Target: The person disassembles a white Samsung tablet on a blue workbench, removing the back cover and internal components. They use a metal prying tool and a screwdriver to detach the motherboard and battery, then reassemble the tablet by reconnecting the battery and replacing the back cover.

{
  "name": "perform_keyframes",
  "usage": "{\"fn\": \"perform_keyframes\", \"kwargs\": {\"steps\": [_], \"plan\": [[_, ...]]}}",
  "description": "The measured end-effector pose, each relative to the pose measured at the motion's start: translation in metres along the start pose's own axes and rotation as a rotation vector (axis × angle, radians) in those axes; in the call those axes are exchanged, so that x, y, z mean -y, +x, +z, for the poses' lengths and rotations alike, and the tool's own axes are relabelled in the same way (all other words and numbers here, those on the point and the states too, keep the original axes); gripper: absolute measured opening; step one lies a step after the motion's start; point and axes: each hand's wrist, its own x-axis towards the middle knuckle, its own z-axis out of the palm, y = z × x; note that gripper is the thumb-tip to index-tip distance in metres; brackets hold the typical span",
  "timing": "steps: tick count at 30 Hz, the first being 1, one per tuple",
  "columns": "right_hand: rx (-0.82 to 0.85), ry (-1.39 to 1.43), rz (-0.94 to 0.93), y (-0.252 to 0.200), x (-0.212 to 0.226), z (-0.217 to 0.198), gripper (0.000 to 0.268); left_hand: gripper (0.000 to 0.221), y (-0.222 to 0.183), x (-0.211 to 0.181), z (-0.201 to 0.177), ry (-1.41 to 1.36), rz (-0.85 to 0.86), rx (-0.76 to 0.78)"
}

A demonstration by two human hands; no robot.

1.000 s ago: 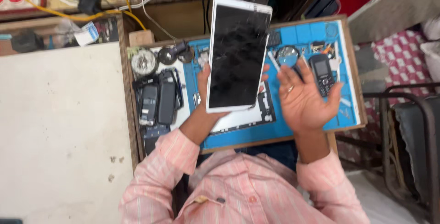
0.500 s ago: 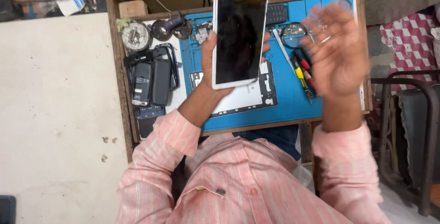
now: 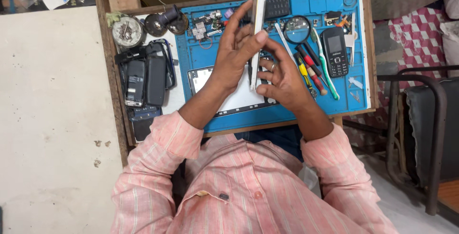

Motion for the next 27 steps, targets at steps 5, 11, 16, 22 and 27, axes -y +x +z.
{"fn": "perform_keyframes", "kwargs": {"steps": [5,11,16,22,27], "plan": [[0.079,0.135,-0.015,0.008,-0.009,-0.007,0.123,0.087,-0.003,-0.009,0.005,0.143,0.041,-0.011],[0.071,0.103,-0.067,0.008,-0.017,-0.014,0.133,0.089,0.002,-0.019,0.016,0.18,0.05,0.004],[0.086,0.106,-0.069,0.006,-0.017,-0.016,0.136,0.092,0.0,-0.021,0.016,0.196,-0.005,0.015],[0.085,0.069,-0.048,0.0,-0.005,-0.005,0.134,0.092,-0.004,-0.022,0.018,0.228,-0.012,0.021],[0.076,-0.002,-0.048,0.0,-0.002,-0.008,0.135,0.095,-0.003,-0.024,0.021,0.202,-0.033,0.021]]}}
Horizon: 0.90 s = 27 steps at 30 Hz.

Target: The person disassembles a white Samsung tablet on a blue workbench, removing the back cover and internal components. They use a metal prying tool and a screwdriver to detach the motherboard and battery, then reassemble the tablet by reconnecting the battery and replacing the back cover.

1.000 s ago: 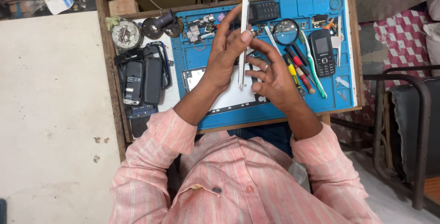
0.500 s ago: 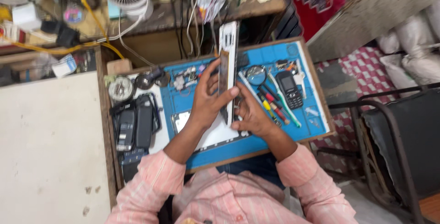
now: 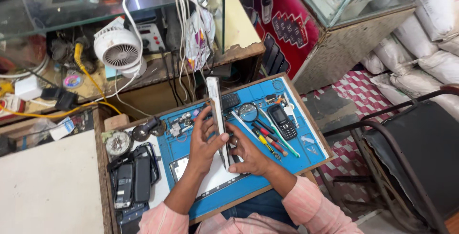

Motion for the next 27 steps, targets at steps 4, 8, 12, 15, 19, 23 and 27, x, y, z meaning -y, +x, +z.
{"fn": "perform_keyframes", "kwargs": {"steps": [4,8,12,15,19,23,27], "plan": [[0.036,0.075,-0.04,-0.001,-0.006,-0.003,0.137,0.093,-0.005,0.0,-0.003,0.021,0.023,0.029],[0.046,0.349,-0.078,-0.009,-0.001,-0.007,0.129,0.08,-0.009,0.003,-0.014,0.11,0.034,0.115],[0.029,0.752,-0.117,-0.014,0.012,0.003,0.122,0.063,-0.002,0.01,-0.024,-0.089,-0.008,0.049],[0.033,0.891,-0.189,-0.014,0.018,0.017,0.119,0.067,0.005,0.022,-0.028,-0.204,-0.094,0.052],[0.029,1.045,-0.103,-0.015,0.019,0.035,0.11,0.086,0.006,0.032,-0.026,-0.44,-0.227,0.258],[0.099,1.184,-0.024,-0.016,0.007,0.049,0.11,0.092,0.002,0.024,-0.023,-0.662,-0.275,0.389],[0.151,1.059,0.015,-0.018,-0.016,0.043,0.104,0.101,0.007,0.003,-0.023,-0.818,-0.174,0.48]]}}
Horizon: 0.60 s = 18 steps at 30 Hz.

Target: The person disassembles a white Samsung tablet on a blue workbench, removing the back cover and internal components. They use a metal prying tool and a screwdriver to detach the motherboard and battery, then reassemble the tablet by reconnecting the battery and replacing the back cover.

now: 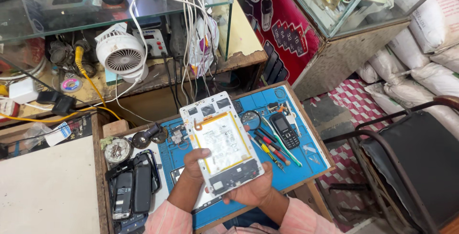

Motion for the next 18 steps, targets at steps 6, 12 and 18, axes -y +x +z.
{"fn": "perform_keyframes", "kwargs": {"steps": [6,12,18], "plan": [[-0.318,-0.56,-0.049,-0.019,0.036,-0.047,0.07,0.108,-0.001,-0.022,0.009,-0.057,0.106,0.025],[-0.576,-0.918,-0.319,-0.025,0.063,-0.038,0.046,0.122,-0.014,-0.011,-0.021,-0.129,0.203,-0.013],[-0.307,-2.373,-0.653,-0.006,0.024,0.009,0.069,0.13,-0.009,-0.009,-0.053,-0.16,0.27,0.002]]}}
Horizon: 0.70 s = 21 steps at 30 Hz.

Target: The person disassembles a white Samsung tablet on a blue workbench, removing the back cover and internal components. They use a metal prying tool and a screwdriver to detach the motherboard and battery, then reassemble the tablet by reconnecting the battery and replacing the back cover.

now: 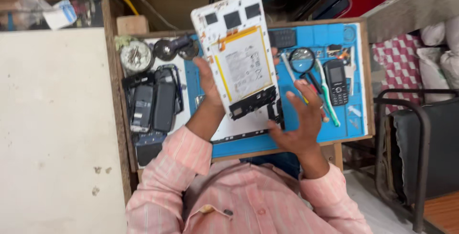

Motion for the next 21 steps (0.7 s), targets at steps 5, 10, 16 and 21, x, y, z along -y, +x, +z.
{"fn": "perform_keyframes", "kwargs": {"steps": [5,10,16,21], "plan": [[0.037,-0.029,-0.214,0.017,0.03,0.022,0.106,0.13,-0.006,0.006,0.003,-0.045,0.02,-0.005],[0.394,-0.139,-0.129,0.041,0.033,0.047,0.12,0.12,-0.008,0.011,-0.002,0.064,0.02,-0.114],[0.388,-0.002,-0.112,0.049,0.039,0.045,0.121,0.112,-0.008,0.019,-0.023,0.157,0.021,-0.117],[0.305,0.085,-0.107,0.046,0.029,0.036,0.101,0.115,-0.008,0.024,-0.026,0.354,-0.029,-0.133]]}}
